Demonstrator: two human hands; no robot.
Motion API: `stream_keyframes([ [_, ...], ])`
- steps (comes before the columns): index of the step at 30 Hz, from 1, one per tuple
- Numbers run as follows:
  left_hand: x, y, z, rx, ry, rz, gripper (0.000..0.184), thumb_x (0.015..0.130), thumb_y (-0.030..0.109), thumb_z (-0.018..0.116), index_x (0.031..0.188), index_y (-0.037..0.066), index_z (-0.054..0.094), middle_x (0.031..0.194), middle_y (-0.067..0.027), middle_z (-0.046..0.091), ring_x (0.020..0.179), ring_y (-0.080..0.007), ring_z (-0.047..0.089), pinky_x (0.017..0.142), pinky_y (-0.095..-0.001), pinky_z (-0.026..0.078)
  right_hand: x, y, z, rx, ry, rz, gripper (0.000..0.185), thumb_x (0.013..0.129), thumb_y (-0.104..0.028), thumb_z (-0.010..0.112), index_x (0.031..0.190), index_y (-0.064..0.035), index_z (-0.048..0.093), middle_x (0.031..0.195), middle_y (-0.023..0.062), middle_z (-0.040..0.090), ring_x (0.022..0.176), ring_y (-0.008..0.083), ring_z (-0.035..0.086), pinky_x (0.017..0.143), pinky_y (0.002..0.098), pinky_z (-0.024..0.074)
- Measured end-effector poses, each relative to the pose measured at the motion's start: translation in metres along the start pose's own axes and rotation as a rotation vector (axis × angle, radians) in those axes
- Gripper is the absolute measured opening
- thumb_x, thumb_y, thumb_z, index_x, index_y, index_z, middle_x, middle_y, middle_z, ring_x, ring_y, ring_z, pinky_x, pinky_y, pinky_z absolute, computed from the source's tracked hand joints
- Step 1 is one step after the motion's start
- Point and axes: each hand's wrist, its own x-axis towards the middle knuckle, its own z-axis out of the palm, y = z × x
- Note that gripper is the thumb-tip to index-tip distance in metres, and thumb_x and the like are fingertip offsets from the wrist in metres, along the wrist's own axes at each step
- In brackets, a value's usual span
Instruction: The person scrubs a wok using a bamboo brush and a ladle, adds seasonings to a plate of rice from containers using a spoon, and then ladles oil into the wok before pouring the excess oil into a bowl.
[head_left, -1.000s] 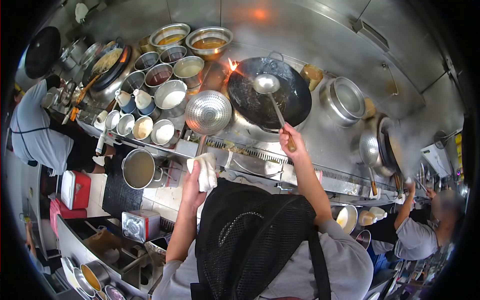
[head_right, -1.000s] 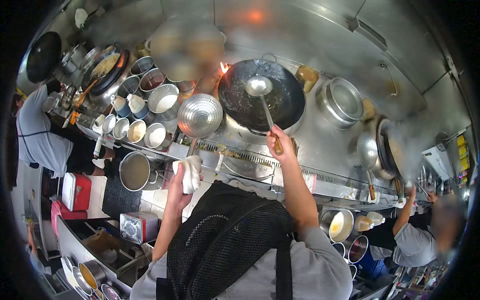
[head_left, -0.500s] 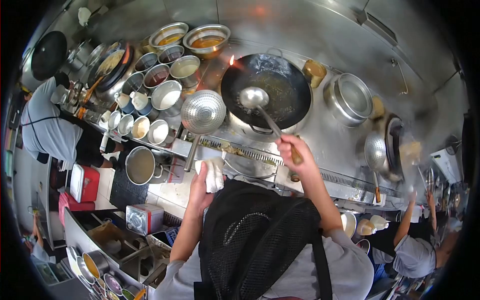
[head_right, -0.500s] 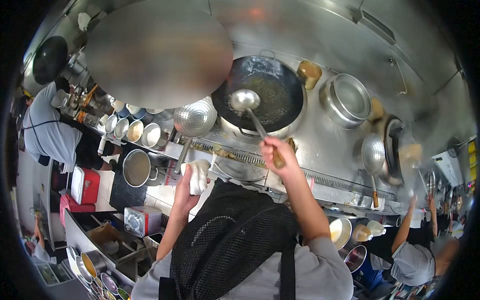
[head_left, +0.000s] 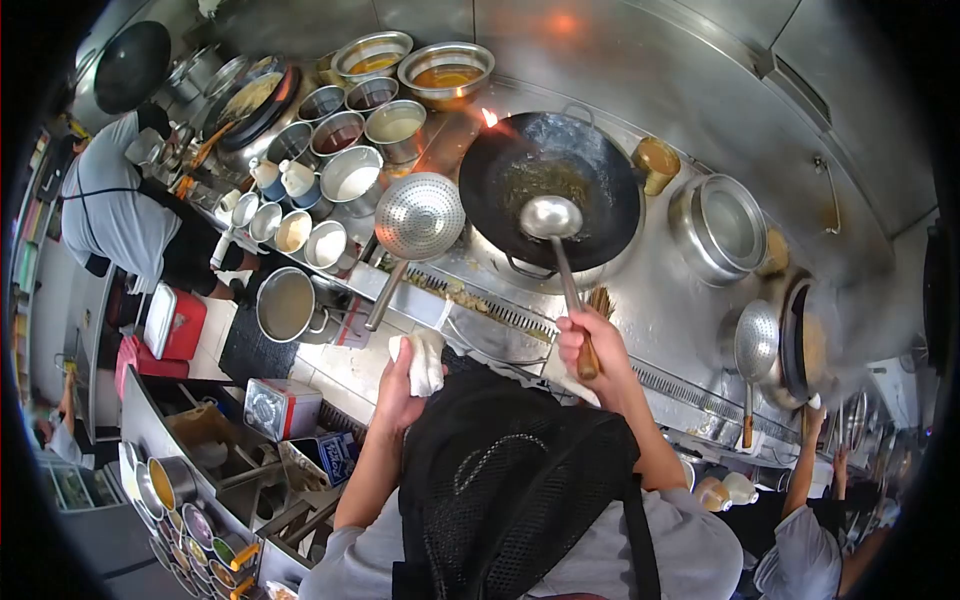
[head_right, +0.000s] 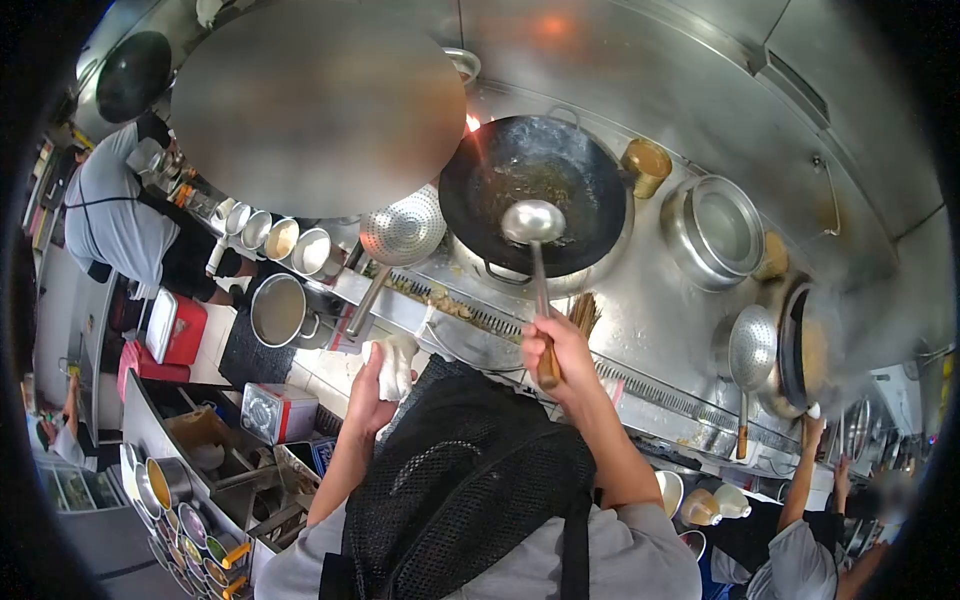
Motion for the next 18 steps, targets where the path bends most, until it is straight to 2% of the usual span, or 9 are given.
stream_keyframes([
  [1,0.002,-0.001,0.002,0.0,-0.001,-0.002,0.053,0.108,0.048,0.046,0.131,0.001,0.056,0.112,-0.0134,0.069,0.085,-0.0257,0.07,0.076,-0.0371,0.057,0.016,-0.008,-0.009,0.0,0.002,-0.001,0.017,0.1,-0.011,0.058,0.112,-0.0071,0.048,0.087,0.0065,0.058,0.06,0.0112,0.054,0.047,0.0278,0.0462],
  [3,0.007,-0.002,0.005,0.004,-0.069,-0.018,0.051,0.107,0.047,0.05,0.131,0.002,0.052,0.107,-0.0122,0.067,0.085,-0.0263,0.069,0.076,-0.0401,0.058,0.062,-0.027,-0.038,0.21,-0.146,0.15,0.013,0.101,-0.012,0.058,0.111,-0.0072,0.051,0.086,0.007,0.059,0.06,0.009,0.054,0.047,0.0239,0.0464],
  [5,0.006,0.003,0.01,0.021,-0.079,-0.039,0.051,0.107,0.047,0.05,0.132,0.002,0.052,0.108,-0.0123,0.067,0.085,-0.0263,0.069,0.077,-0.0401,0.058,0.101,-0.04,-0.054,0.289,-0.158,0.11,0.01,0.102,-0.014,0.058,0.11,-0.0097,0.053,0.084,0.006,0.059,0.059,0.0079,0.054,0.046,0.0216,0.046],
  [6,0.005,0.005,0.012,0.036,-0.092,-0.05,0.051,0.107,0.046,0.049,0.132,0.002,0.052,0.108,-0.0124,0.067,0.085,-0.0263,0.069,0.077,-0.0402,0.058,0.108,-0.037,-0.054,0.209,-0.127,0.002,0.011,0.103,-0.014,0.057,0.113,-0.0125,0.053,0.084,0.0053,0.059,0.059,0.0086,0.054,0.044,0.0233,0.0454],
  [7,0.004,0.007,0.011,0.033,-0.093,-0.05,0.051,0.107,0.046,0.049,0.132,0.002,0.052,0.108,-0.0124,0.067,0.085,-0.0263,0.069,0.077,-0.0402,0.058,0.107,-0.032,-0.057,0.206,-0.126,0.002,0.011,0.103,-0.014,0.057,0.113,-0.0125,0.053,0.084,0.0053,0.059,0.059,0.0086,0.054,0.044,0.0233,0.0454],
  [9,0.004,0.014,0.006,0.022,-0.102,-0.024,0.052,0.107,0.047,0.049,0.133,0.002,0.051,0.109,-0.0126,0.067,0.085,-0.0264,0.069,0.077,-0.0401,0.058,0.097,-0.01,-0.061,-0.061,-0.022,-0.249,0.017,0.102,-0.013,0.057,0.117,-0.0145,0.05,0.085,0.0049,0.058,0.058,0.0106,0.053,0.044,0.0264,0.0451],
  [10,0.004,0.017,0.002,0.012,-0.099,-0.015,0.052,0.107,0.047,0.049,0.133,0.002,0.051,0.109,-0.0126,0.067,0.085,-0.0264,0.069,0.077,-0.0401,0.058,0.082,0.002,-0.053,-0.08,0.113,-0.286,0.022,0.101,-0.013,0.057,0.121,-0.0147,0.047,0.085,0.0047,0.056,0.056,0.0126,0.052,0.044,0.0294,0.0451],
  [14,0.003,0.024,-0.022,-0.026,-0.076,-0.001,0.052,0.107,0.047,0.049,0.133,0.002,0.051,0.11,-0.0127,0.067,0.086,-0.0275,0.069,0.077,-0.0398,0.059,0.022,0.024,-0.007,-0.182,0.193,-0.272,0.023,0.1,-0.013,0.058,0.119,-0.0135,0.046,0.083,0.0038,0.055,0.056,0.0133,0.051,0.045,0.0309,0.0455],
  [18,0.016,0.03,-0.035,-0.021,-0.096,-0.034,0.056,0.108,0.048,0.046,0.135,-0.001,0.052,0.116,-0.0153,0.068,0.089,-0.0296,0.07,0.082,-0.0398,0.057,0.022,0.017,0.013,-0.024,0.088,-0.046,0.014,0.1,-0.012,0.058,0.109,-0.0096,0.048,0.083,0.0052,0.055,0.057,0.0112,0.052,0.045,0.0266,0.0454],
])
